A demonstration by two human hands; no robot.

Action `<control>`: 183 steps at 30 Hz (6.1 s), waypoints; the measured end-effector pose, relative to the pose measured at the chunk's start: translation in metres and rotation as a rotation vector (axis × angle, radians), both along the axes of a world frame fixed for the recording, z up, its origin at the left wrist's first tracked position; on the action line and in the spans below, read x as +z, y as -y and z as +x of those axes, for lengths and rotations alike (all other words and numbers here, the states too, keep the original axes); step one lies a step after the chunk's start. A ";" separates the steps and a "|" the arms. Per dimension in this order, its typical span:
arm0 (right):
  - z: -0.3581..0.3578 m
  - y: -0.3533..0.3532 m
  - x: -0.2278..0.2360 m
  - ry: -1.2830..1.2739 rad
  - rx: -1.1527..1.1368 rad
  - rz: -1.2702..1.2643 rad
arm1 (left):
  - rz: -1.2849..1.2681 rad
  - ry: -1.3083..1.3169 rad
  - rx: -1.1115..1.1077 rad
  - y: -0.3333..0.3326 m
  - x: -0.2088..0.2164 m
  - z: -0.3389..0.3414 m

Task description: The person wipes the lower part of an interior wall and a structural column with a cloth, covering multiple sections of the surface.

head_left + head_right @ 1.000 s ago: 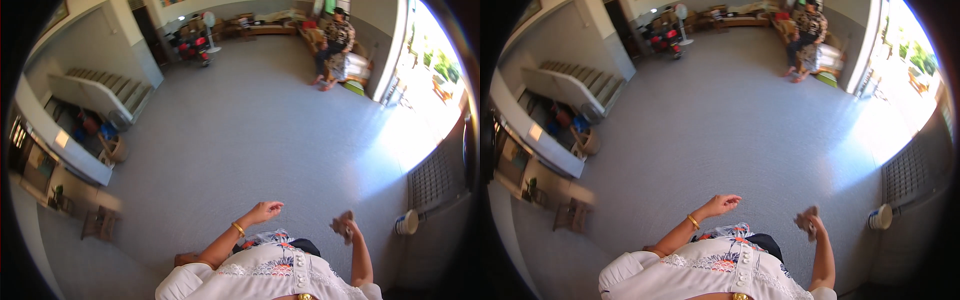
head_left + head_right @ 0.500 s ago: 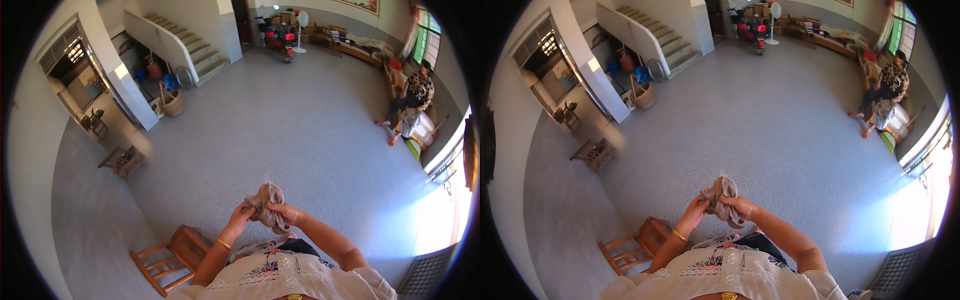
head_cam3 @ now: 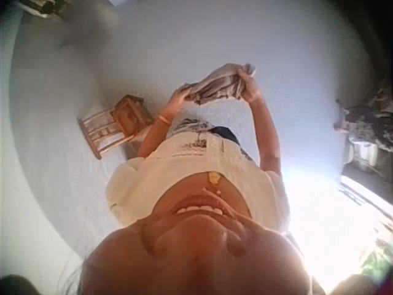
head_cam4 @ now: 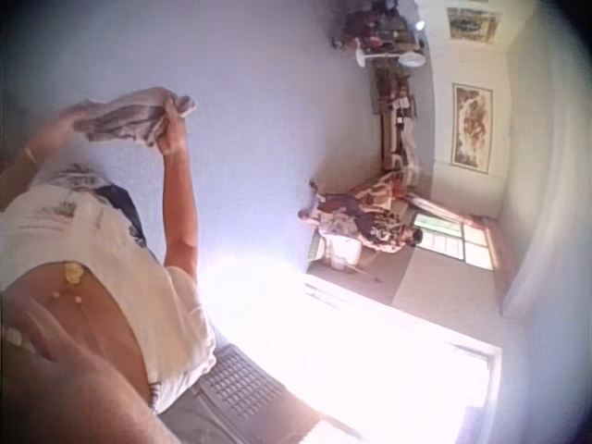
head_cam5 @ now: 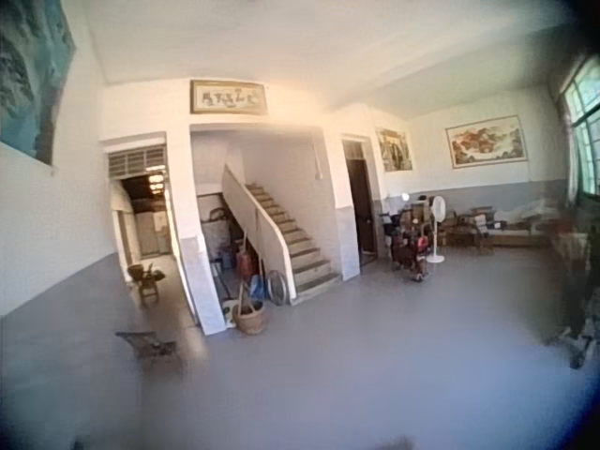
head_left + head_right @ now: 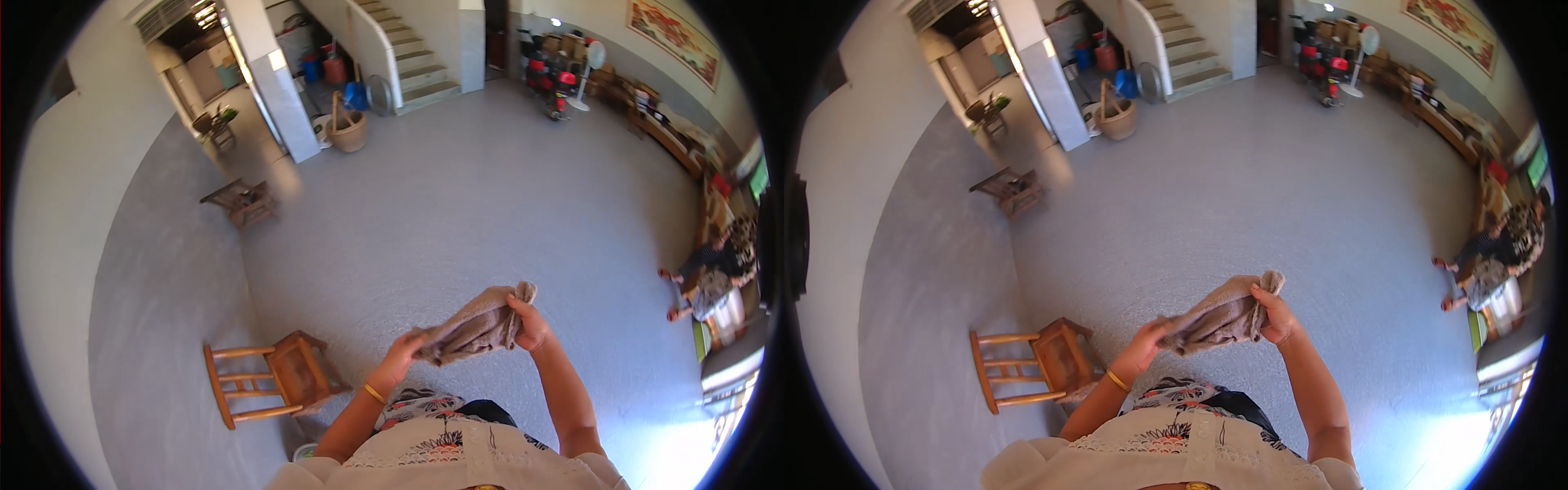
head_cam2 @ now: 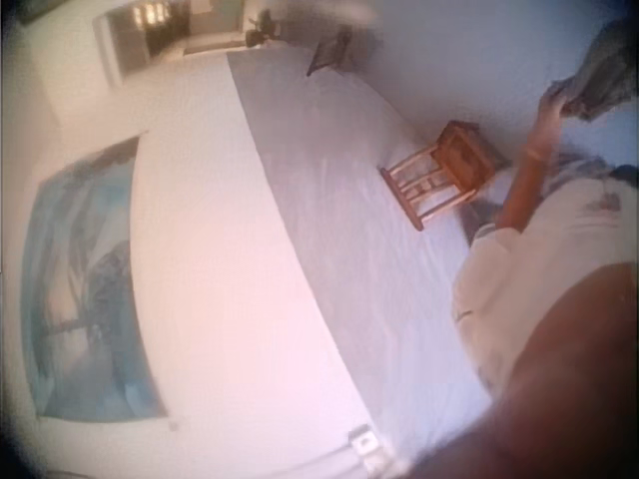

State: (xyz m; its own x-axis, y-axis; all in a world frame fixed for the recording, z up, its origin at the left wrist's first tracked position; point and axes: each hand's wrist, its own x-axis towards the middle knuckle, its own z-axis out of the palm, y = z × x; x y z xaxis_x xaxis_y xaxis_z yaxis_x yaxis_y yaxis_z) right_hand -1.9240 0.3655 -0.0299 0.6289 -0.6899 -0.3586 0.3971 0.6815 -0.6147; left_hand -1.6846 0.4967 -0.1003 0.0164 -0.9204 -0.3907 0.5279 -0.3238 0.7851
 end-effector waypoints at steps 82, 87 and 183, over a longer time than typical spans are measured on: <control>0.745 0.502 0.025 -0.440 0.957 -1.295 | -0.197 0.252 0.519 0.352 0.096 0.671; 0.806 0.488 0.011 -0.460 0.565 -0.862 | -0.128 0.092 0.647 0.383 0.072 0.710; 1.461 1.001 0.146 -0.563 -1.179 -1.092 | -1.617 1.404 0.580 1.039 0.223 1.388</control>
